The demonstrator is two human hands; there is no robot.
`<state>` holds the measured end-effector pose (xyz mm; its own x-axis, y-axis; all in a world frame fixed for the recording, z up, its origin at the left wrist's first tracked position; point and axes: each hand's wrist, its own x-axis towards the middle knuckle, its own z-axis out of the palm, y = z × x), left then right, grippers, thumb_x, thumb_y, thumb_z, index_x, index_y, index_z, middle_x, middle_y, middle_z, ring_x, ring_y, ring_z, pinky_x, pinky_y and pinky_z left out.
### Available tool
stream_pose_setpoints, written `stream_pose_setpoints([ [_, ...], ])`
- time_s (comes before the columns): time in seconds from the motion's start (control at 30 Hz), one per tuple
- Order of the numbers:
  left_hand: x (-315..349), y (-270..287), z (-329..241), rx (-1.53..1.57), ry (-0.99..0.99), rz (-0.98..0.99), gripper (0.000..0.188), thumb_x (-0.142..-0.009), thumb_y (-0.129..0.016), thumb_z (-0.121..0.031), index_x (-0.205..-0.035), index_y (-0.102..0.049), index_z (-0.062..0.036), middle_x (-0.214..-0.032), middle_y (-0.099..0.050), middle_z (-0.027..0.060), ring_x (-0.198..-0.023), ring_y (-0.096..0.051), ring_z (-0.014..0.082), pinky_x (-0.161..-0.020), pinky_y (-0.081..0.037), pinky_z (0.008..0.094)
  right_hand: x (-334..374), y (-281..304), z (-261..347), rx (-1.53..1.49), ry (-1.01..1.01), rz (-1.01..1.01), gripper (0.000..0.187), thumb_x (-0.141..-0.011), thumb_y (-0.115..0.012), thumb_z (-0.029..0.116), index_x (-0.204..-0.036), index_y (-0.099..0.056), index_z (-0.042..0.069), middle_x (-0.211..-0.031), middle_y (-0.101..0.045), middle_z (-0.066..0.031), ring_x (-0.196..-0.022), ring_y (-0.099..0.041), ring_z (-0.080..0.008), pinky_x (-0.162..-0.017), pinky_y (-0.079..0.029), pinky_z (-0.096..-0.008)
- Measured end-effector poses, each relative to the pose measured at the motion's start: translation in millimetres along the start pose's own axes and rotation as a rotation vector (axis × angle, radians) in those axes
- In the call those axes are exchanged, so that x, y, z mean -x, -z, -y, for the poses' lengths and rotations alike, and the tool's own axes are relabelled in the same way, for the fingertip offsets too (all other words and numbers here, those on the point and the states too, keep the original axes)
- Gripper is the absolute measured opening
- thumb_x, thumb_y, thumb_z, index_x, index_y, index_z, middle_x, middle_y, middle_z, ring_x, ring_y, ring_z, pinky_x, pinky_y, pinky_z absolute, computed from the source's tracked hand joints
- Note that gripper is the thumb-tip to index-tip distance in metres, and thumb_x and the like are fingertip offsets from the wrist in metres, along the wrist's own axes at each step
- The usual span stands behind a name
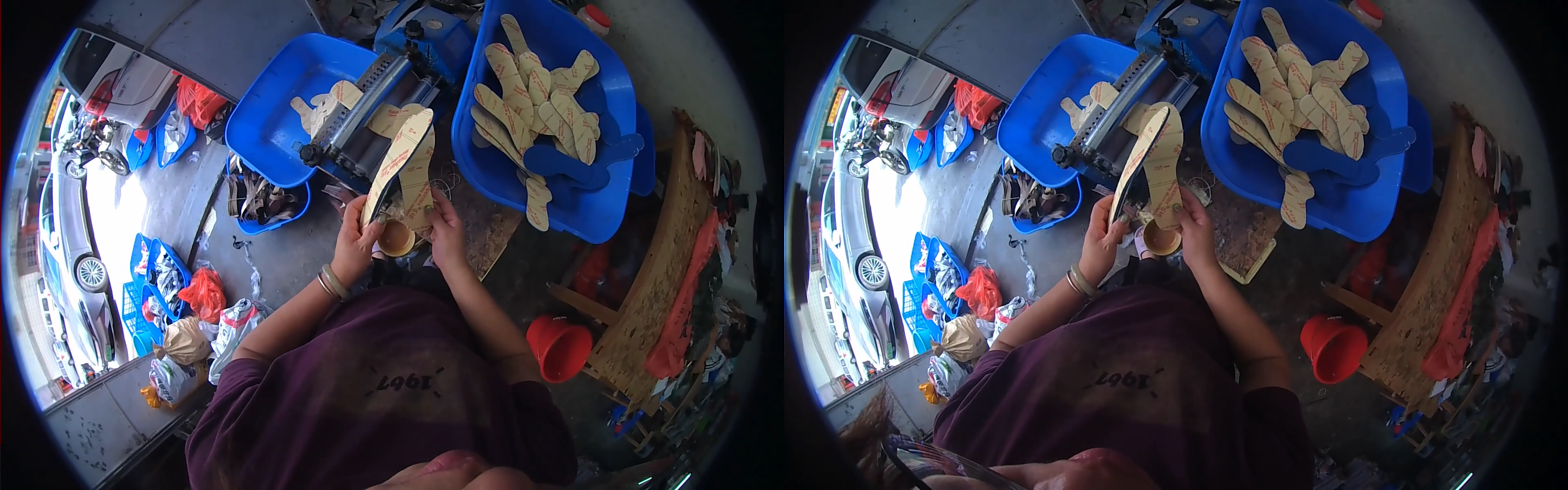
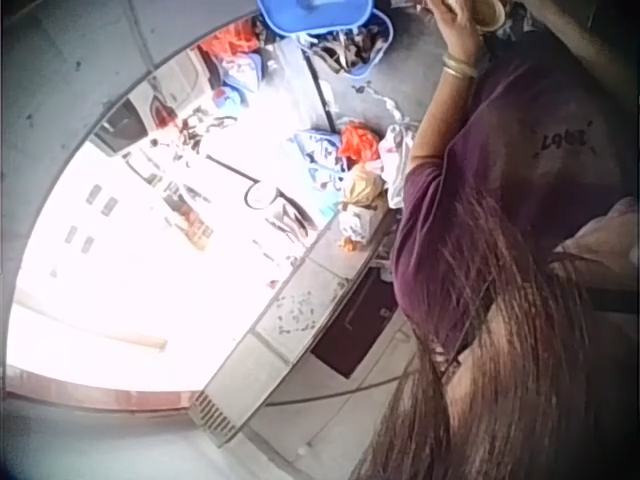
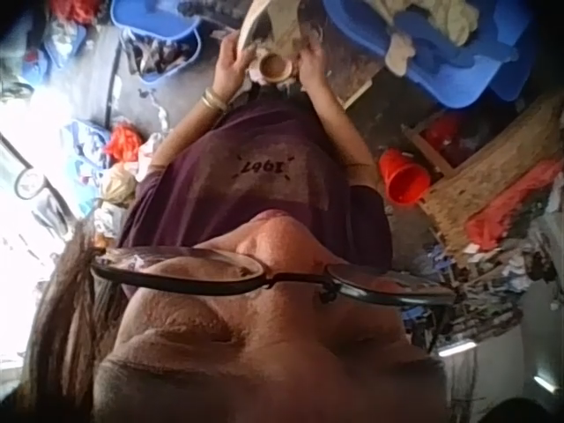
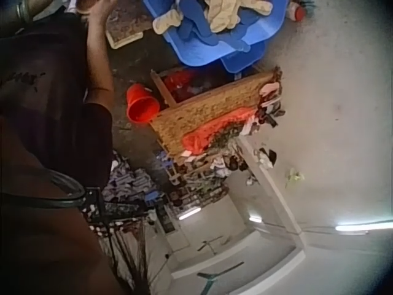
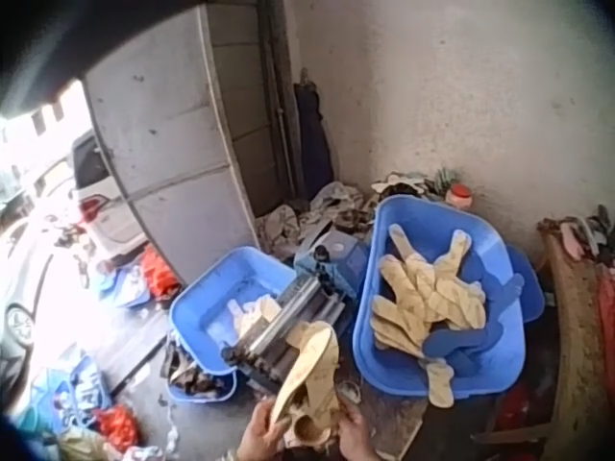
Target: The person is feeding shoe insole components through a gluing or pressing machine and stacking the processed parts.
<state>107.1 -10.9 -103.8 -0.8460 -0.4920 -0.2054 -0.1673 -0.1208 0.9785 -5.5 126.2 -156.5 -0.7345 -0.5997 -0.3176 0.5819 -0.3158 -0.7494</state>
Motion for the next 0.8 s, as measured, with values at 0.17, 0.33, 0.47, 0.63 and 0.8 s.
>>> stream_pose_setpoints([
  [0.17,6.7,16.1,-30.7,-0.048,-0.122,-0.122,0.040,-0.093,-0.048,-0.023,-0.126,-0.036,-0.0032,-0.089,-0.045,0.0004,-0.078,-0.043,0.0079,-0.068,-0.036,0.0210,-26.3,51.1,-13.2,0.274,0.106,-0.216,0.035,-0.093,-0.041,0.008,-0.127,-0.047,0.002,-0.120,-0.056,-0.0095,-0.110,-0.052,-0.0160,-0.095,-0.038,-0.0280],
  [0.33,11.6,36.0,-34.6,-0.119,-0.107,-0.231,0.038,-0.095,-0.043,-0.025,-0.126,-0.038,-0.0040,-0.068,-0.036,-0.0056,-0.055,-0.032,0.0029,-0.048,-0.027,0.0184,-73.0,52.1,-24.1,0.519,0.229,-0.199,0.034,-0.093,-0.038,0.008,-0.123,-0.051,0.002,-0.122,-0.055,-0.0109,-0.114,-0.050,-0.0210,-0.099,-0.035,-0.0307],
  [0.47,13.4,31.9,-39.7,-0.148,-0.110,-0.247,0.037,-0.093,-0.044,-0.023,-0.125,-0.038,-0.0034,-0.075,-0.041,-0.0031,-0.057,-0.034,0.0037,-0.049,-0.029,0.0188,-111.3,58.8,-30.7,0.689,0.367,-0.170,0.033,-0.090,-0.039,0.006,-0.119,-0.054,0.001,-0.119,-0.056,-0.0124,-0.114,-0.049,-0.0235,-0.101,-0.033,-0.0322],
  [0.63,14.7,20.2,-43.1,-0.052,-0.065,-0.248,0.037,-0.092,-0.047,-0.020,-0.124,-0.038,-0.0027,-0.078,-0.042,-0.0023,-0.059,-0.036,0.0038,-0.051,-0.031,0.0184,-142.4,46.6,-23.5,0.768,0.409,-0.147,0.033,-0.090,-0.040,0.007,-0.120,-0.053,0.001,-0.118,-0.057,-0.0135,-0.110,-0.052,-0.0233,-0.097,-0.037,-0.0325],
  [0.8,7.7,8.6,-37.5,0.042,-0.044,-0.240,0.036,-0.093,-0.047,-0.018,-0.124,-0.037,-0.0030,-0.081,-0.044,-0.0021,-0.060,-0.037,0.0038,-0.052,-0.032,0.0180,-127.3,20.6,-18.8,0.601,0.287,-0.229,0.038,-0.089,-0.048,0.010,-0.126,-0.046,0.001,-0.116,-0.055,-0.0175,-0.106,-0.053,-0.0262,-0.092,-0.041,-0.0356],
])
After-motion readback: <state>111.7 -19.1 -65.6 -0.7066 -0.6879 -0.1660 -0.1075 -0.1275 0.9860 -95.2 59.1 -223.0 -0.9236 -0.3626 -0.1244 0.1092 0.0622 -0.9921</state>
